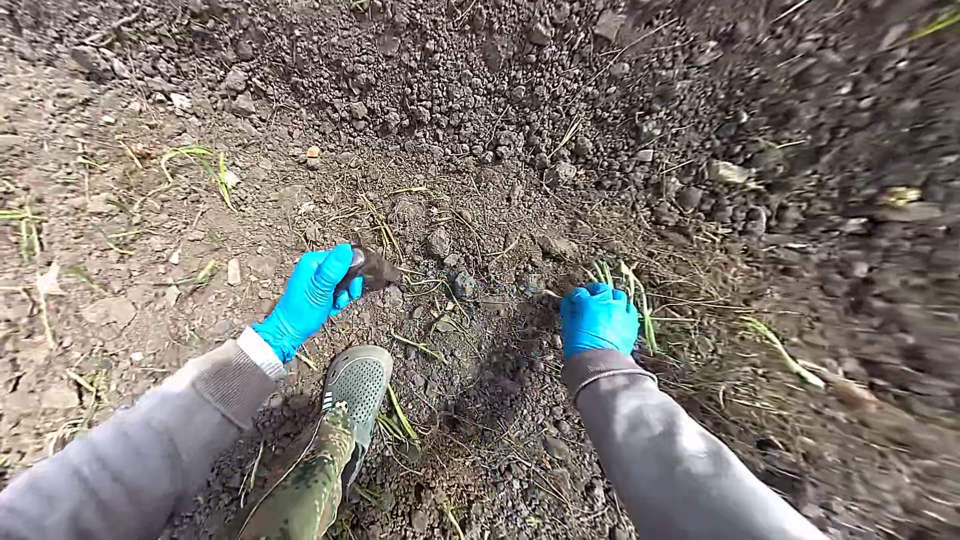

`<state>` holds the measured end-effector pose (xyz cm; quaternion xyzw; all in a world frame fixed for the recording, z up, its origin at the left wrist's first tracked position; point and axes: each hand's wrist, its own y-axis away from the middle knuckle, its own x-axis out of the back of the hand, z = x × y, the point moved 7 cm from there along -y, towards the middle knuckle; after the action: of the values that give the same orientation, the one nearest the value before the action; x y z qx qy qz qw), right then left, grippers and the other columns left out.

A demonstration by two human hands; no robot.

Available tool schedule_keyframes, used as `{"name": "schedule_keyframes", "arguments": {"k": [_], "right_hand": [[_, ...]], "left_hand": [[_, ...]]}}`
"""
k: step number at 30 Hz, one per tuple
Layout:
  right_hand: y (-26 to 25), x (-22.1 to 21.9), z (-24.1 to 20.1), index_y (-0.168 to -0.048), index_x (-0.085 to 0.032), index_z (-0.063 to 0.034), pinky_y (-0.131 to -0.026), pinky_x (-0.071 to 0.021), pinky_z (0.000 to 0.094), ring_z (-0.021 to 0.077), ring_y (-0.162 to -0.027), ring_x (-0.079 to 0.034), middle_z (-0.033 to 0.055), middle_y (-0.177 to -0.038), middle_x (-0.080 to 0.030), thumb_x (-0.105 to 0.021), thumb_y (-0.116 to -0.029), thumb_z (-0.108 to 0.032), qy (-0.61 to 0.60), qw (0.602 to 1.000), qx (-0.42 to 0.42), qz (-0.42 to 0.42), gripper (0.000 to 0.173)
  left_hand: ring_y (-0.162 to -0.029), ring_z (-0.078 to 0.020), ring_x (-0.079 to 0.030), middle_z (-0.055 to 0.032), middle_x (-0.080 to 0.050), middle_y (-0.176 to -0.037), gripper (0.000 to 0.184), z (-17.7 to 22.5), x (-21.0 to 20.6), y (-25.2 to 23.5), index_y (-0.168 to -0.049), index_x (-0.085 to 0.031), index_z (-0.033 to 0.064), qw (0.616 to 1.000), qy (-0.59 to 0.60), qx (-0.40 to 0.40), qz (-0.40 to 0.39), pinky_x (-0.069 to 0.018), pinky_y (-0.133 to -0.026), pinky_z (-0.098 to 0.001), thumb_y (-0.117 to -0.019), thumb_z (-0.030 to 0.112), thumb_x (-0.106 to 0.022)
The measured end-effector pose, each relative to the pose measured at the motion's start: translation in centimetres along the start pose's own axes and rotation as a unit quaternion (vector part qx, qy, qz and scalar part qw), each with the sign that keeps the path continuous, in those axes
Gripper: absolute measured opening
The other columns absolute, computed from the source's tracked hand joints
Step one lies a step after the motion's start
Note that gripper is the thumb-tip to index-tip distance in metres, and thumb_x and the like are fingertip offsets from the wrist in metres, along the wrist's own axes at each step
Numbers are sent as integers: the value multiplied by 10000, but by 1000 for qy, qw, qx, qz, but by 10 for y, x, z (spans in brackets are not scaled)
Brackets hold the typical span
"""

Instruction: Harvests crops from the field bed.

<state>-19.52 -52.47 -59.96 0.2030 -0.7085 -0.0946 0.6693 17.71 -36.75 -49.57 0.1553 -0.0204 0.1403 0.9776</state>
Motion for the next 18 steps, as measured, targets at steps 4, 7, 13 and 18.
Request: {"name": "schedule_keyframes", "arguments": {"k": [4, 7, 13, 18], "right_hand": [[89, -33, -42, -1100, -754, -64, -921, -541, 606, 411, -1075, -698, 202, -1078, -743, -632, -1026, -209, -46, 991, 128, 15, 203], [159, -65, -51, -1110, -773, -93, -917, -570, 556, 369, -1041, -729, 164, -1051, -766, -568, -1017, -183, -75, 978, 188, -42, 243], [233, -78, -25, -1125, -799, -138, -696, -609, 546, 332, -886, -750, 135, -1040, -751, -568, -996, -143, -150, 979, 117, -69, 264], [283, -96, 12, -1029, -804, -122, -781, -602, 542, 298, -933, -750, 104, -1025, -766, -619, -983, -180, -190, 976, 13, -106, 199]], "left_hand": [[-456, 2, -495, 99, -589, -584, 693, -36, 3, 17, -719, -627, 225, 1000, -13, 8, 14, -412, -432, -162, -802, 897, -479], [-436, 6, -463, 101, -564, -563, 649, -19, -5, 10, -695, -600, 219, 999, -46, 12, 10, -385, -415, -162, -877, 829, -470], [-453, 4, -485, 110, -580, -584, 614, -20, -10, 10, -708, -602, 222, 999, -50, -11, 4, -408, -428, -166, -919, 781, -456], [-430, -14, -478, 92, -575, -573, 588, 10, -18, 22, -746, -591, 227, 998, -43, 9, -44, -396, -398, -172, -956, 746, -411]]}}
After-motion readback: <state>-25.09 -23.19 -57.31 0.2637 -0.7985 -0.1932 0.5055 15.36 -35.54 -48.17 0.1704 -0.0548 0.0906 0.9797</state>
